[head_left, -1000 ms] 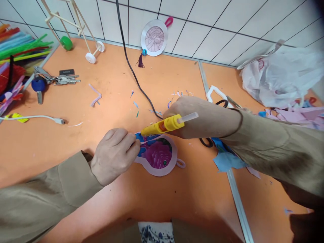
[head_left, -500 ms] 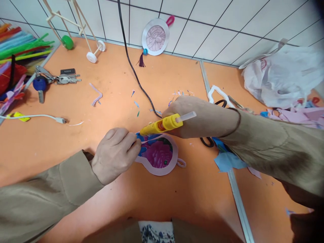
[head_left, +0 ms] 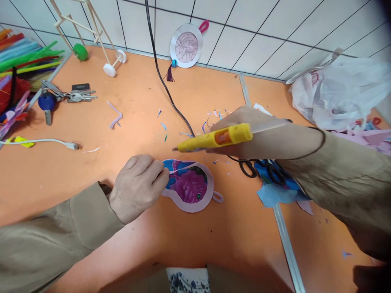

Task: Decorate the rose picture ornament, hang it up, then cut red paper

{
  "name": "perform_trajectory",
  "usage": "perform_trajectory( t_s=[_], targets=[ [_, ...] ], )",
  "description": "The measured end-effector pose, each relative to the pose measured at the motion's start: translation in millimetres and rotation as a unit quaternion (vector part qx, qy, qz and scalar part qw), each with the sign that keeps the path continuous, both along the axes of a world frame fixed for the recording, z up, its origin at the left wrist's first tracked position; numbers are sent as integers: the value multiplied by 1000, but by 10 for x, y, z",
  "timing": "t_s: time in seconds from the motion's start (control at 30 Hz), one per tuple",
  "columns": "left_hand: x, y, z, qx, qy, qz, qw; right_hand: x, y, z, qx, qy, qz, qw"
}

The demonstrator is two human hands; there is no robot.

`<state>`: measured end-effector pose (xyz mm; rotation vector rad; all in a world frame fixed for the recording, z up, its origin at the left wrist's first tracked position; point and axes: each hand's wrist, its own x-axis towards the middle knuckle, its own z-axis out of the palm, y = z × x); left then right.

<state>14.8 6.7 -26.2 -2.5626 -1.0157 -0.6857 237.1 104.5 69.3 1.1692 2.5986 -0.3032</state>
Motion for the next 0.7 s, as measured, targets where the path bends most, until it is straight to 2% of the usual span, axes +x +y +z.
perform_trajectory(
  t_s=[0.1,0.17,0.33,0.47,0.53,0.63,0.7],
  targets=[
    [6,-5,-5,-3,3,0,1000,74,70,-26,13,82,-13,996],
    [11,-10,-7,-4,0,2,1000,127,147,-112,32,105,6,994],
    [13,-15,-15,-12,-15,12,1000,261,418,-414,60,50,41,996],
    [3,-7,-15,-20,-13,17,1000,344,542,-479,64,51,80,993],
    [1,-2,-14,-21,-10,18,1000,335,482,-424,99,71,88,989],
    [1,6,-13,-17,-6,18,1000,250,218,-340,174,141,82,971],
    [2,9,-13,-13,-3,22,1000,176,-12,-358,164,217,131,953]
  ],
)
